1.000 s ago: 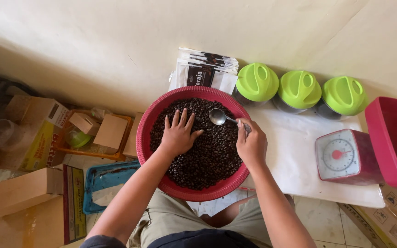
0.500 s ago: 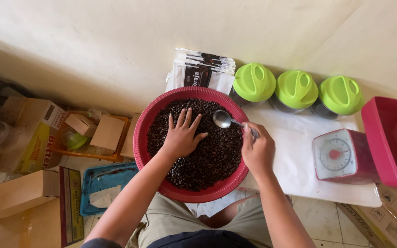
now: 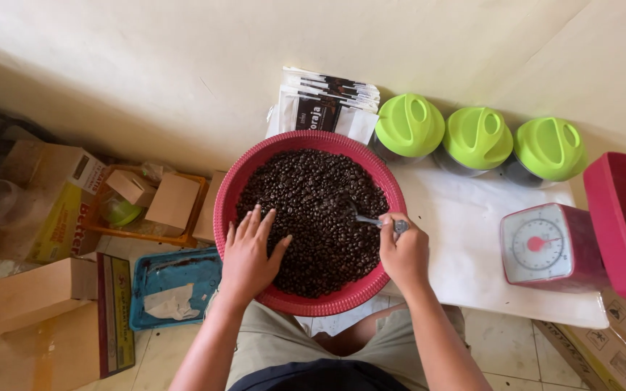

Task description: The person scoops roasted coffee beans from a large red bowl using a metal spoon and transfers them into a pink weighing container placed on a scale. The person repeats this scooping and pouring action multiple times.

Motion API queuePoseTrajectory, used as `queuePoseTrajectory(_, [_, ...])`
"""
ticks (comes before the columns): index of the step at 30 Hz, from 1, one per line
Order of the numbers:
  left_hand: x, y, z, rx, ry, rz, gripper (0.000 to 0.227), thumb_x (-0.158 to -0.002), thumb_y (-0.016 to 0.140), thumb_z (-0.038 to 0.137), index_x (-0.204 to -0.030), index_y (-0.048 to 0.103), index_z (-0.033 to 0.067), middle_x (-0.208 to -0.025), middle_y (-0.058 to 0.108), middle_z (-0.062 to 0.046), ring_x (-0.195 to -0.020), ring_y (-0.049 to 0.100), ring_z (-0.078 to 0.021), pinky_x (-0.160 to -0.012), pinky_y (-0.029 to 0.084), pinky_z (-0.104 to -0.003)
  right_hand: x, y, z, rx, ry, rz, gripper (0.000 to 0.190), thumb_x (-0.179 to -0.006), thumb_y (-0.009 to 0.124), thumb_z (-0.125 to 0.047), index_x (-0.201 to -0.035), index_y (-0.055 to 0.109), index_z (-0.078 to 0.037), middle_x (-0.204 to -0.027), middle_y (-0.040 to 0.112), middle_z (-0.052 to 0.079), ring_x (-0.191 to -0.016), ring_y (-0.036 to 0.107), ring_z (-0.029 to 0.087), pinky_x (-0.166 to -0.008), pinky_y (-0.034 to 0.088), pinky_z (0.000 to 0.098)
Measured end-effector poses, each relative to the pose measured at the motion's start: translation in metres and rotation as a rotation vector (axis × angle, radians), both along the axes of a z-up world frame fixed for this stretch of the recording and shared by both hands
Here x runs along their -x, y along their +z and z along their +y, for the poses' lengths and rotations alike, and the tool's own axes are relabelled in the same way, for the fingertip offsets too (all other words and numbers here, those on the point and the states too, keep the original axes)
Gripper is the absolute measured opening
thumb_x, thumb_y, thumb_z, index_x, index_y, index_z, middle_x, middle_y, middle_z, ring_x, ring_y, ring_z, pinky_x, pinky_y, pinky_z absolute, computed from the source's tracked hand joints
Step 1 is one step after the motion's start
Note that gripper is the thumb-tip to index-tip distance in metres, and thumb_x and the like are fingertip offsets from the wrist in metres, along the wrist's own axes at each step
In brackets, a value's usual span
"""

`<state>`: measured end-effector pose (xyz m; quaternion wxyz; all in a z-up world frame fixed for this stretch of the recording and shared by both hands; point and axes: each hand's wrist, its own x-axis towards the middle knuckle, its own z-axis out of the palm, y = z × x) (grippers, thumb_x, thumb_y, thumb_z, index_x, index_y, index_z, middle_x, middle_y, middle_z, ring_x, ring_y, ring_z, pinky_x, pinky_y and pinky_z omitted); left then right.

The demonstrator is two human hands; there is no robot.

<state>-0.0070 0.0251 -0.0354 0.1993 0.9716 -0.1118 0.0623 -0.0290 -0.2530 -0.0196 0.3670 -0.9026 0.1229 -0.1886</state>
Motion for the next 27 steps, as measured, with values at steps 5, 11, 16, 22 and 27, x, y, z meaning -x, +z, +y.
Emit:
queuePoseTrajectory(5, [0.001,-0.002,-0.002,-0.004,-0.015,0.005,0.063,-0.097,0.056,0.057,-0.147,0.054,0.0187,-0.148,0.055,-0.013,-0.138,0.05,-0.0303,-0.116,0.033,-0.057,-0.009,-0.011,0.006,-0.147,-0.064,0.068,0.022,-0.097,0.057,-0.022,-0.091,0.077,-0.014,-0.074,0.077,0.006,-0.073,0.074,0.026,-0.069,0.057,0.0411])
queuePoseTrajectory(11, [0.002,0.006,-0.001,0.023,-0.051,0.021,0.062,-0.098,0.055,0.056,-0.148,0.053,0.0184,-0.146,0.057,-0.013,-0.138,0.051,-0.0294,-0.115,0.035,-0.054,-0.005,0.002,-0.002,-0.165,-0.111,0.039,0.023,-0.097,0.056,-0.02,-0.092,0.077,-0.013,-0.075,0.077,0.008,-0.07,0.071,0.023,-0.068,0.056,0.0396])
queuePoseTrajectory(16, [0.003,0.008,-0.002,0.074,-0.049,0.016,0.059,-0.098,0.058,0.053,-0.145,0.056,0.0175,-0.144,0.059,-0.013,-0.137,0.052,-0.0309,-0.114,0.037,-0.056,0.0,0.012,-0.008,-0.121,-0.123,-0.024,0.024,-0.101,0.055,-0.017,-0.094,0.076,-0.009,-0.077,0.076,0.011,-0.067,0.069,0.026,-0.067,0.055,0.0414])
queuePoseTrajectory(22, [0.013,0.01,-0.011,0.177,-0.01,-0.051,0.053,-0.095,0.065,0.048,-0.138,0.062,0.0166,-0.144,0.059,-0.014,-0.135,0.053,-0.0326,-0.112,0.038,-0.057,0.005,0.014,-0.005,-0.137,-0.061,-0.026,0.025,-0.103,0.054,-0.014,-0.096,0.076,-0.006,-0.078,0.076,0.012,-0.062,0.062,0.021,-0.063,0.053,0.0383])
queuePoseTrajectory(27, [0.026,0.004,-0.023,0.199,-0.018,-0.094,0.045,-0.095,0.066,0.045,-0.13,0.068,0.017,-0.141,0.06,-0.013,-0.13,0.056,-0.0331,-0.11,0.038,-0.061,0.008,0.003,-0.009,-0.188,-0.115,-0.004,0.024,-0.102,0.054,-0.016,-0.095,0.076,-0.009,-0.079,0.076,0.011,-0.067,0.062,0.021,-0.07,0.052,0.0383])
